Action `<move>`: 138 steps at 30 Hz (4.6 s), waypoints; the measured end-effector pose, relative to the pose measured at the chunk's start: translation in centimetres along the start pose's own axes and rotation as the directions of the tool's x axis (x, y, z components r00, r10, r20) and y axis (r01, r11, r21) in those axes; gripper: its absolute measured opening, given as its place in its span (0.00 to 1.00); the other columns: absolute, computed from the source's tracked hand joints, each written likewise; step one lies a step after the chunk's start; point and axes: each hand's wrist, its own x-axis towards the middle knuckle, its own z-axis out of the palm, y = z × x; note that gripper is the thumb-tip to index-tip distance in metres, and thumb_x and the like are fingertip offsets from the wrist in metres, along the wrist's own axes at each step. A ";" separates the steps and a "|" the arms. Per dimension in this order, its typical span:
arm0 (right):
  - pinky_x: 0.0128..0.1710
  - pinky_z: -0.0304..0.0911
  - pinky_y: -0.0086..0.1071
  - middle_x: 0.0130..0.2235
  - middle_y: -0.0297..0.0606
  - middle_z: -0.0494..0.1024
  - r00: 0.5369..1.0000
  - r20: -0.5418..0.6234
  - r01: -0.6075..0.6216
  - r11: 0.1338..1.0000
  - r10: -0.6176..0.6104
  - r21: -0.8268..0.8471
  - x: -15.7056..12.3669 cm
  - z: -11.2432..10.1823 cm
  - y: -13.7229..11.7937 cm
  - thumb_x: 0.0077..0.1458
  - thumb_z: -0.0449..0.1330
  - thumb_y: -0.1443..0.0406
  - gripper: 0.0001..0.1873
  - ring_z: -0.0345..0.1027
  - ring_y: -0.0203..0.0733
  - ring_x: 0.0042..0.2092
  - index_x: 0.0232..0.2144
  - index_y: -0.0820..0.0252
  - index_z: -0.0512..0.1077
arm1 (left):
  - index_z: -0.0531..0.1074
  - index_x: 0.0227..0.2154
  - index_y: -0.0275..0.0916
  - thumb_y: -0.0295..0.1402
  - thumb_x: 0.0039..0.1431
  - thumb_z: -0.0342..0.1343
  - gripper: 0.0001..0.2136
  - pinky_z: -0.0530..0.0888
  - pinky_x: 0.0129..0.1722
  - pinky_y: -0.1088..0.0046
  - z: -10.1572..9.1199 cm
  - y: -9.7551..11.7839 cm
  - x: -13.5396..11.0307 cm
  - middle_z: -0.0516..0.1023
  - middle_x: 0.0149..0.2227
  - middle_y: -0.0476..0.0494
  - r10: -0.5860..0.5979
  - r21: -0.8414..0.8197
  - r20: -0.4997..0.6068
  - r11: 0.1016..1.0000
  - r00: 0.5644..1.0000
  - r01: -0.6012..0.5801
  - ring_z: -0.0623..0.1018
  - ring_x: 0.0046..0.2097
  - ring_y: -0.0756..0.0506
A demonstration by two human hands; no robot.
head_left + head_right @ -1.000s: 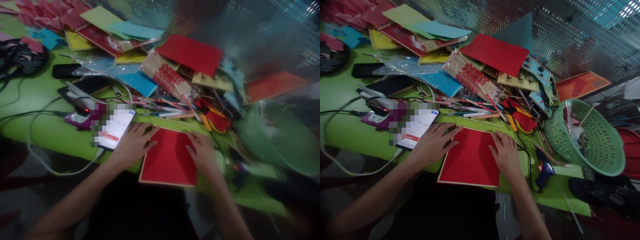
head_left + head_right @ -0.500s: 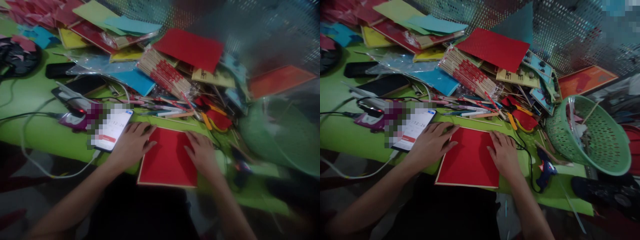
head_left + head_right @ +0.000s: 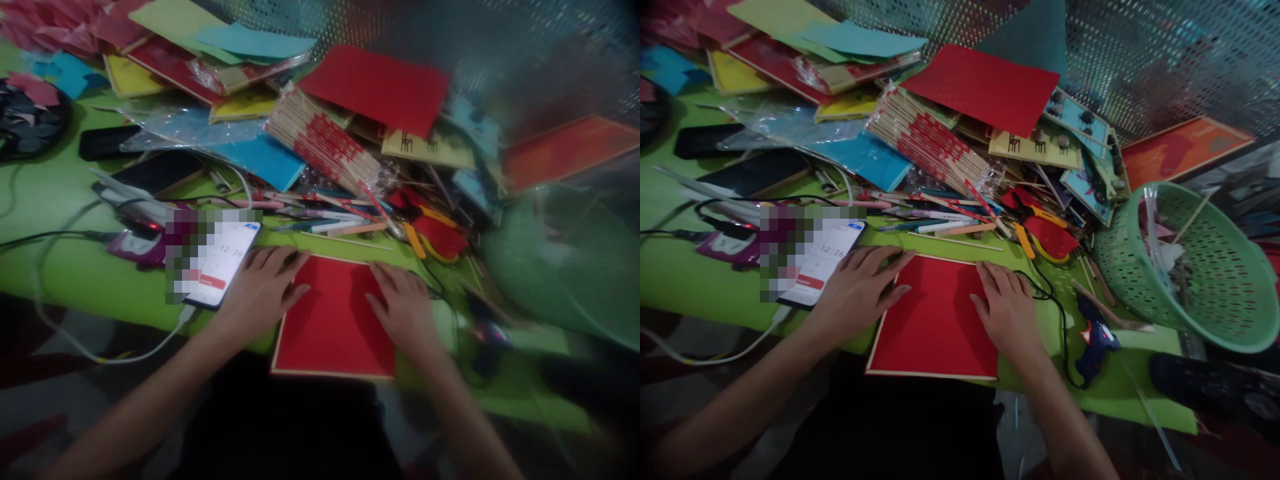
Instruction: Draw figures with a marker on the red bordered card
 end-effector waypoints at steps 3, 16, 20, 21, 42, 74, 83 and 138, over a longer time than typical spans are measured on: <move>0.62 0.63 0.52 0.65 0.52 0.75 0.999 -0.043 -0.005 1.000 0.005 0.010 -0.3 0.2 0.4 0.72 0.53 0.57 0.32 0.70 0.58 0.63 0.73 0.57 0.59 | 0.66 0.70 0.36 0.44 0.77 0.44 0.27 0.72 0.63 0.46 0.3 -0.3 -0.2 0.76 0.63 0.30 -0.007 -0.052 -0.042 0.999 0.999 0.005 0.75 0.62 0.31; 0.59 0.64 0.51 0.62 0.49 0.78 0.969 -0.139 -0.198 0.979 0.204 0.055 -1.3 -0.3 1.8 0.72 0.52 0.59 0.26 0.71 0.57 0.60 0.69 0.52 0.67 | 0.68 0.68 0.41 0.44 0.77 0.44 0.24 0.74 0.62 0.45 0.3 -0.7 -0.5 0.69 0.71 0.31 -0.034 -0.057 -0.078 0.998 0.996 0.029 0.74 0.66 0.29; 0.59 0.64 0.50 0.60 0.47 0.79 0.981 -0.102 -0.163 0.986 0.166 0.038 -1.1 -0.5 1.3 0.72 0.52 0.59 0.25 0.70 0.56 0.61 0.68 0.53 0.69 | 0.67 0.69 0.42 0.44 0.76 0.45 0.24 0.74 0.61 0.44 0.4 -0.7 -0.6 0.68 0.71 0.32 -0.035 -0.049 -0.070 0.998 0.997 0.031 0.74 0.67 0.28; 0.59 0.64 0.50 0.61 0.47 0.79 0.982 -0.098 -0.156 0.987 0.159 0.035 -1.0 -0.5 1.2 0.72 0.52 0.59 0.25 0.70 0.56 0.61 0.67 0.54 0.70 | 0.67 0.69 0.42 0.44 0.76 0.45 0.24 0.74 0.61 0.43 0.4 -0.7 -0.6 0.68 0.71 0.32 -0.034 -0.049 -0.066 0.998 0.997 0.031 0.74 0.67 0.27; 0.60 0.62 0.50 0.60 0.50 0.79 0.993 -0.048 -0.111 0.993 0.110 -0.032 -1.1 -0.4 1.2 0.73 0.52 0.59 0.25 0.69 0.56 0.60 0.66 0.61 0.70 | 0.70 0.66 0.36 0.37 0.76 0.48 0.21 0.74 0.60 0.49 0.4 -0.4 -0.5 0.75 0.66 0.33 0.016 0.008 -0.144 1.000 0.989 -0.015 0.76 0.62 0.32; 0.60 0.63 0.50 0.61 0.52 0.77 0.990 -0.134 -0.047 0.999 0.044 -0.018 -0.8 0.0 0.8 0.74 0.52 0.58 0.27 0.69 0.57 0.62 0.69 0.61 0.66 | 0.76 0.61 0.38 0.36 0.74 0.53 0.18 0.72 0.56 0.50 0.2 -0.1 -0.5 0.80 0.58 0.34 0.002 0.009 -0.283 1.000 0.959 0.000 0.75 0.60 0.33; 0.60 0.63 0.48 0.61 0.50 0.78 0.992 0.030 0.118 0.991 -0.120 0.055 3.7 -2.7 -4.5 0.74 0.53 0.59 0.26 0.69 0.56 0.61 0.69 0.56 0.69 | 0.82 0.47 0.41 0.33 0.73 0.55 0.10 0.74 0.47 0.59 0.1 0.1 -2.3 0.86 0.46 0.43 0.060 -0.103 -0.371 0.989 0.927 -0.106 0.80 0.47 0.41; 0.62 0.62 0.49 0.63 0.48 0.78 0.980 0.113 0.157 0.985 -0.164 0.066 6.6 -0.4 -7.3 0.74 0.51 0.59 0.25 0.68 0.55 0.62 0.68 0.55 0.68 | 0.82 0.47 0.40 0.35 0.73 0.55 0.11 0.78 0.46 0.56 0.7 0.1 -2.6 0.85 0.50 0.40 0.057 -0.169 -0.302 0.979 0.951 -0.112 0.81 0.47 0.39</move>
